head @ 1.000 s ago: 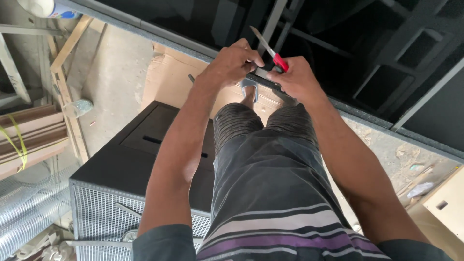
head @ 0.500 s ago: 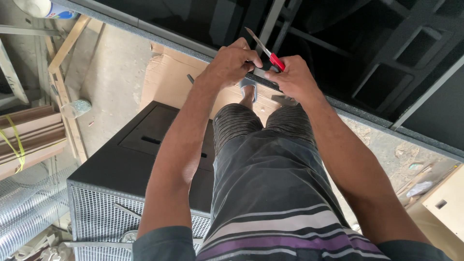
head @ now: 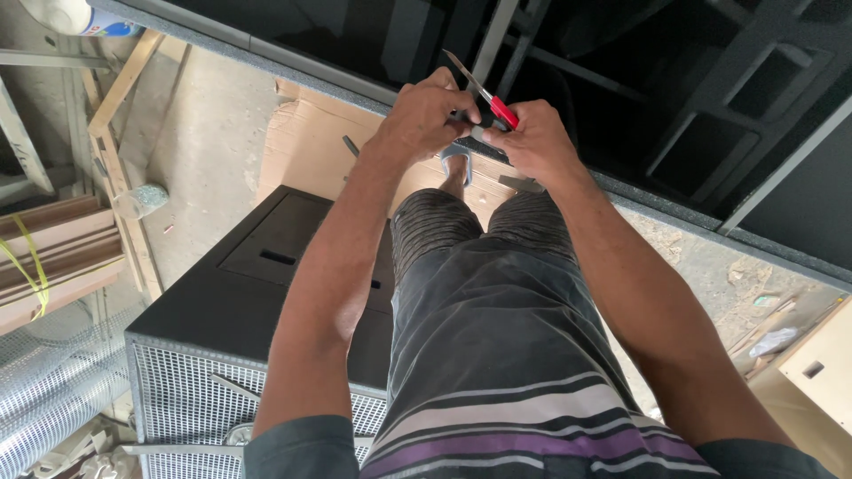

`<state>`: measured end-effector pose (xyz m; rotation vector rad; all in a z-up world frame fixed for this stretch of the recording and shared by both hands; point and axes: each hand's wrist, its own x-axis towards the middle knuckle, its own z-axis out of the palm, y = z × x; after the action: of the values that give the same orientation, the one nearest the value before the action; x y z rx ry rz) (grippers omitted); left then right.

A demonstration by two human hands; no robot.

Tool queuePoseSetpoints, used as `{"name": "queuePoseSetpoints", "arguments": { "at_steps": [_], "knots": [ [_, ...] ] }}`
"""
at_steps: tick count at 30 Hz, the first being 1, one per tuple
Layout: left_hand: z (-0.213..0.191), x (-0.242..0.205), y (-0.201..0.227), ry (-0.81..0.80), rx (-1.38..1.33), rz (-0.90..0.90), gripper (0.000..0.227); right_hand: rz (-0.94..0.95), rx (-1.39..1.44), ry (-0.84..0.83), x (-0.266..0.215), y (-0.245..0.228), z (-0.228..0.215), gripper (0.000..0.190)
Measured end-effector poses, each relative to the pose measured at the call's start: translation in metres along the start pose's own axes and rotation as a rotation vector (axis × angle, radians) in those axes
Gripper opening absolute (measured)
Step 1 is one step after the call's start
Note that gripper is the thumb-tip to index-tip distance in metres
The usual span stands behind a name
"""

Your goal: Applying adhesive foam gasket tape to the edges of a speaker cabinet and trimming it with a utility knife.

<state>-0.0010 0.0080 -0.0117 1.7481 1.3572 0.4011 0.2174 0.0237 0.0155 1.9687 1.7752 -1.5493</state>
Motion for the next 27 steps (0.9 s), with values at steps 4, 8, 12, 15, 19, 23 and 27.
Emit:
{"name": "queuePoseSetpoints", "arguments": {
  "at_steps": [4,8,12,15,19,23,27],
  "knots": [
    [0.004,0.001,0.003,0.045,0.038,-0.027,0.016,-0.012,-0.032,0.009,0.004,0.003,0.002,0.030],
    [-0.004,0.002,0.011,0.074,-0.074,-0.034,0.017,-0.008,-0.037,-0.006,0.006,0.004,0.002,0.030],
    [-0.005,0.009,0.001,-0.033,-0.053,-0.080,0.024,-0.003,-0.079,0.000,0.007,0.001,0.001,0.028],
    [-0.005,0.009,0.000,-0.072,-0.082,-0.094,0.030,-0.023,-0.077,0.002,0.009,0.007,0.003,0.026],
    [-0.002,0.009,-0.001,-0.017,-0.079,-0.033,0.022,-0.070,-0.101,0.016,0.017,0.017,0.007,0.030],
    [0.001,0.007,0.008,0.001,0.013,-0.056,0.020,-0.068,-0.143,0.012,0.021,0.019,0.009,0.034],
    [0.000,0.003,0.004,0.012,0.006,-0.037,0.019,-0.017,-0.156,-0.004,0.017,0.009,0.006,0.035]
  ]
}}
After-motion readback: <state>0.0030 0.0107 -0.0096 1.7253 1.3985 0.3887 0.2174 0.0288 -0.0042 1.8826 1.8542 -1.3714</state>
